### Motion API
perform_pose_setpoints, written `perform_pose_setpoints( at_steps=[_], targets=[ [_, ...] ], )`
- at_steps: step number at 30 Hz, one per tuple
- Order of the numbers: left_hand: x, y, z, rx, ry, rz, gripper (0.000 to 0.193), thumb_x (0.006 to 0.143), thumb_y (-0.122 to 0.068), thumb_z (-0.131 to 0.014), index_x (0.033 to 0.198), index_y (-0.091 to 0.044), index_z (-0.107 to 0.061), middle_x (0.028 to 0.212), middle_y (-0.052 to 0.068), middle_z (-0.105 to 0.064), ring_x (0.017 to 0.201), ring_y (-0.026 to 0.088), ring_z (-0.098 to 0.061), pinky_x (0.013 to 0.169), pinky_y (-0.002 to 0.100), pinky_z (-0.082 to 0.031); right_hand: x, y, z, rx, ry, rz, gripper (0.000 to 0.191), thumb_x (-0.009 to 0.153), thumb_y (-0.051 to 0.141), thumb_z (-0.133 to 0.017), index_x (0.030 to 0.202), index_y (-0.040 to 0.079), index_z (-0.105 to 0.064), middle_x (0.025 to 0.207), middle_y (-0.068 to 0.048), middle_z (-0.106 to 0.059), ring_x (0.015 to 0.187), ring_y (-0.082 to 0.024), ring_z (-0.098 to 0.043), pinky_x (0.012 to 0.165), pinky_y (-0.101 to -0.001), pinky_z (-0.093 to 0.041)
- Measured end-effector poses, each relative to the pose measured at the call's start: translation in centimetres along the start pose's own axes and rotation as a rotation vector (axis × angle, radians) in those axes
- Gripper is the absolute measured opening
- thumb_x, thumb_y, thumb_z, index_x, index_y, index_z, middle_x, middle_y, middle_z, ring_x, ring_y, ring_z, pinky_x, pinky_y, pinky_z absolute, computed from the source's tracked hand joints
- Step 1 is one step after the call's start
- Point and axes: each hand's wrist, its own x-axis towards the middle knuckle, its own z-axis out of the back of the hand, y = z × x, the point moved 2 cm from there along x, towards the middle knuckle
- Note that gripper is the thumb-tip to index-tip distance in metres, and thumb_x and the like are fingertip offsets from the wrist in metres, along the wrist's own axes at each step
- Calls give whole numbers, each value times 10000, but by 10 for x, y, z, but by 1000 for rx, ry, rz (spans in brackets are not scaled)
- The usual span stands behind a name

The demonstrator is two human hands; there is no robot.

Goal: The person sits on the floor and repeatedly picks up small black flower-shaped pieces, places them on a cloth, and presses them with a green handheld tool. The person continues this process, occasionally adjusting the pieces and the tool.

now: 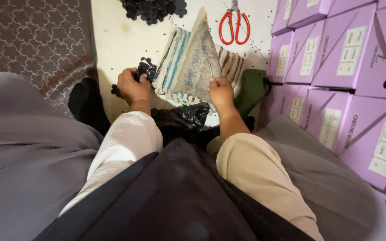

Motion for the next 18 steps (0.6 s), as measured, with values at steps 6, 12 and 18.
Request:
perform_pose_setpoints(
  at_steps=[6,12,18],
  targets=[
    [11,4,-9,-205,-111,106,180,882,-100,-793,983,-38,-658,925,108,-716,822,255,-688,765,352,-550,-14,15,5,-97,-167,134,212,965,248,-678,1001,40,-679,754,-91,-746,651,-169,-712,656,-328,-545],
    [20,-51,-42,-564,316,11,163,1002,-125,-660,1132,-28,-673,931,49,-746,824,157,-711,771,299,-574,-12,36,11,89,-268,314,171,931,128,-696,1085,54,-688,928,-75,-773,851,-160,-733,773,-313,-559],
    [-2,-108,-54,-220,925,-85,176,936,-252,-736,971,-79,-738,825,63,-724,730,191,-671,713,335,-545,-2,55,2,328,-213,441,194,981,90,-685,1170,48,-688,1011,-60,-741,890,-115,-673,816,-299,-555]
  ],
)
